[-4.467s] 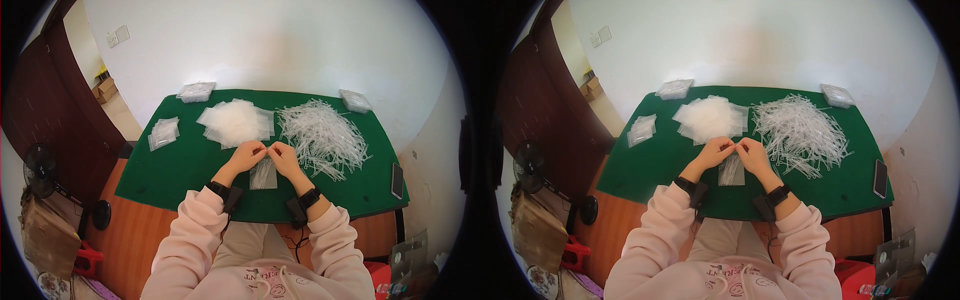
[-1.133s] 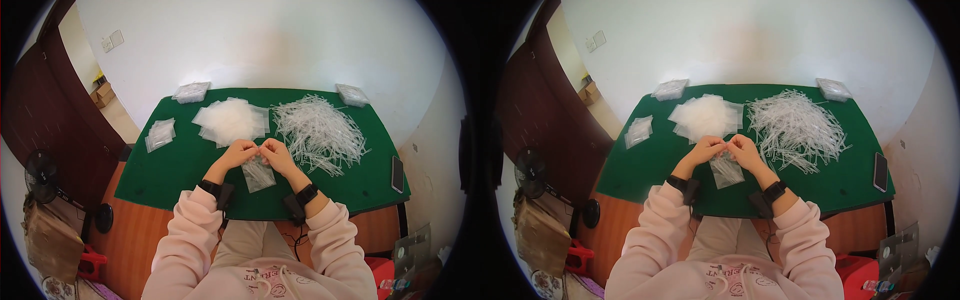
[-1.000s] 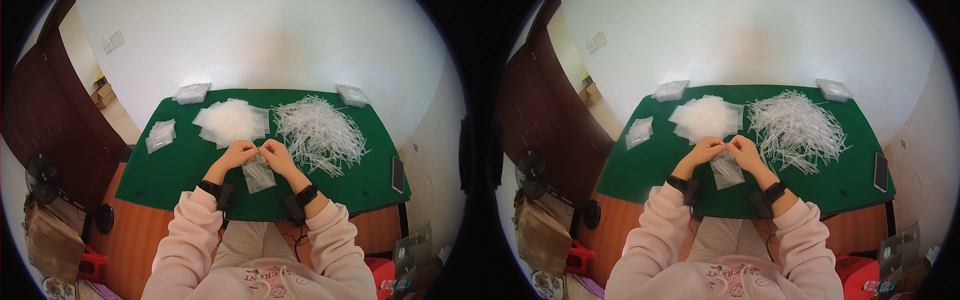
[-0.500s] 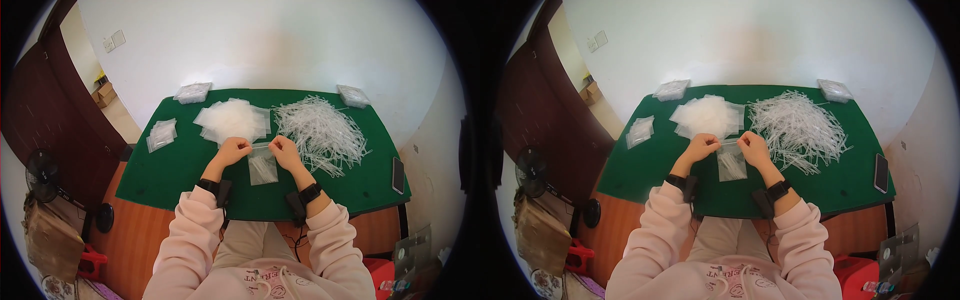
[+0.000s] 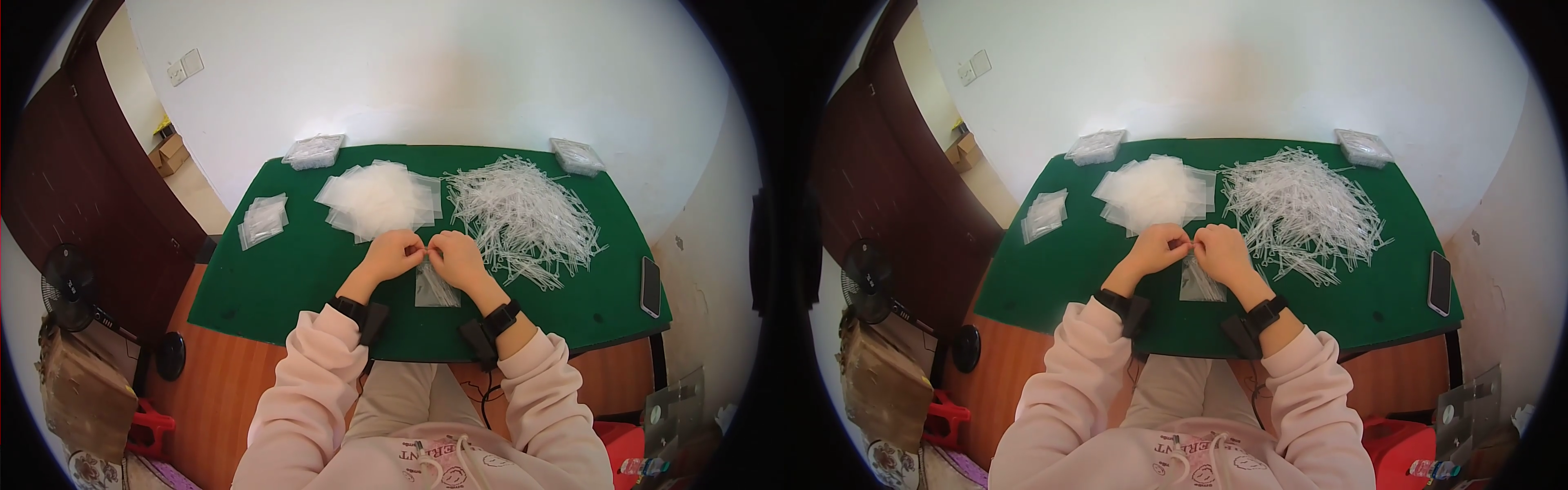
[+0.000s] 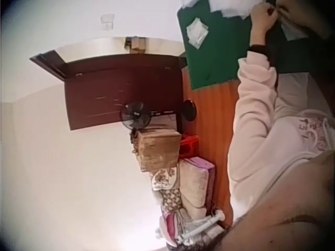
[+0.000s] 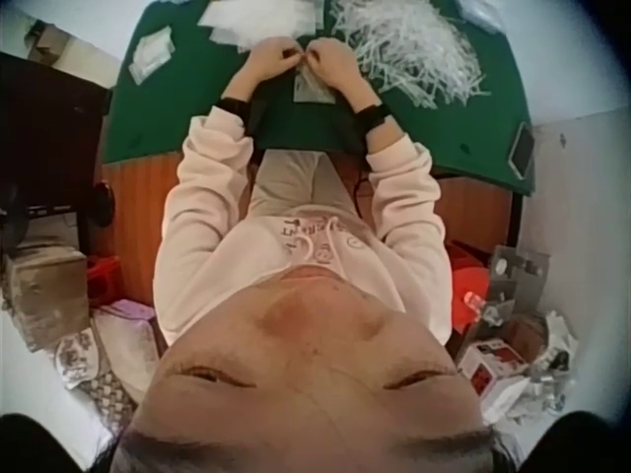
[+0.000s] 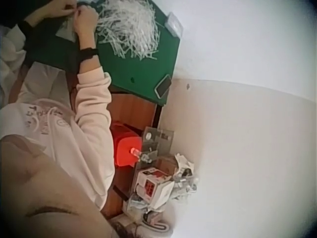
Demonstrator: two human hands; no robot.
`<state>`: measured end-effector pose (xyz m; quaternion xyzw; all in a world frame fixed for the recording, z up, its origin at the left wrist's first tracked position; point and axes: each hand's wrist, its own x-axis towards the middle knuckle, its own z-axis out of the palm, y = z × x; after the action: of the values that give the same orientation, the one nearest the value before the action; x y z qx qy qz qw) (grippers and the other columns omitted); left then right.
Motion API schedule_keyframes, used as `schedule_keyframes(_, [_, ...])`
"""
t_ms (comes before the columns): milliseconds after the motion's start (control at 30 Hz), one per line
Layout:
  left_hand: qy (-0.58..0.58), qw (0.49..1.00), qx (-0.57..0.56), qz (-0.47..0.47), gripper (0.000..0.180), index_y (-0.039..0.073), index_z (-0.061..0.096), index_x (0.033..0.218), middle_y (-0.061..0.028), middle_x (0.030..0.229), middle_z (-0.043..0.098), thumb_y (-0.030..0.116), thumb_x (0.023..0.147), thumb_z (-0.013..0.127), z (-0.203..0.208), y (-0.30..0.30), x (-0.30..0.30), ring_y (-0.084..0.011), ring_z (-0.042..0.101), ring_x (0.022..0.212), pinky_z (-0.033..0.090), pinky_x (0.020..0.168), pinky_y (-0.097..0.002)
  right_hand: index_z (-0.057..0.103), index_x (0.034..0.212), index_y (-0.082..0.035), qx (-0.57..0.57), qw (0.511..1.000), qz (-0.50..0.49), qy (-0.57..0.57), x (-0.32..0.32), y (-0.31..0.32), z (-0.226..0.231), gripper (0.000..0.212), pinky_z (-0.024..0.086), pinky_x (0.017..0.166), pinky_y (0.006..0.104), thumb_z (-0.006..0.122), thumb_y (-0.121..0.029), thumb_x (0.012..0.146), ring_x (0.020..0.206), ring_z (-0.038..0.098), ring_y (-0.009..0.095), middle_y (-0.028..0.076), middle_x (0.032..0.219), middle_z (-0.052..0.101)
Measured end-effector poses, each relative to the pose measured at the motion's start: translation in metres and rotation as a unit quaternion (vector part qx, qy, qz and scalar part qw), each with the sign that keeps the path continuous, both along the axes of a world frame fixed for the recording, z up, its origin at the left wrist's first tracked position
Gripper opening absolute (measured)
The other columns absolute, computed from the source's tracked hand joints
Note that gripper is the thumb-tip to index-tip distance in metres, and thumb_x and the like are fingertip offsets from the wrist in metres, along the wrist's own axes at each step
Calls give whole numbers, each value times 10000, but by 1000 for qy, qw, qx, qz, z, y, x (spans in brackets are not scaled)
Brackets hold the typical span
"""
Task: The recorder is stuffing shredded white paper/film filler into small clear plastic zip-top bags.
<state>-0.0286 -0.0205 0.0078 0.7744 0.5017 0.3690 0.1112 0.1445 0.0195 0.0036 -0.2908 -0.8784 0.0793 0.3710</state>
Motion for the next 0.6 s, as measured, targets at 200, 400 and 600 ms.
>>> schedule_keyframes(200, [-39, 997, -55, 46, 146, 39, 615, 700, -89, 649, 599, 185, 695, 604, 0, 3, -6, -222, 578, 594, 442, 542, -323, 572, 666, -59, -35, 998, -48, 4, 9, 9, 0, 92, 441, 600, 412, 566, -140, 710, 678, 560, 296, 102, 678, 572])
schedule_keyframes(400, [-60, 995, -68, 50, 159, 35, 617, 680, -96, 639, 602, 192, 696, 597, 0, 3, -13, -228, 582, 595, 446, 545, -323, 569, 668, -54, -40, 997, -59, 8, 14, 15, 0, 102, 442, 602, 414, 561, -144, 718, 673, 561, 300, 102, 677, 572])
schedule_keyframes(600, [29, 997, -55, 55, 165, 33, 615, 700, -103, 658, 601, 198, 699, 608, 3, -1, -10, -247, 575, 606, 445, 557, -335, 562, 697, -35, -37, 999, -3, 8, 5, 6, -5, 87, 436, 615, 395, 557, -117, 726, 703, 547, 309, 112, 699, 551])
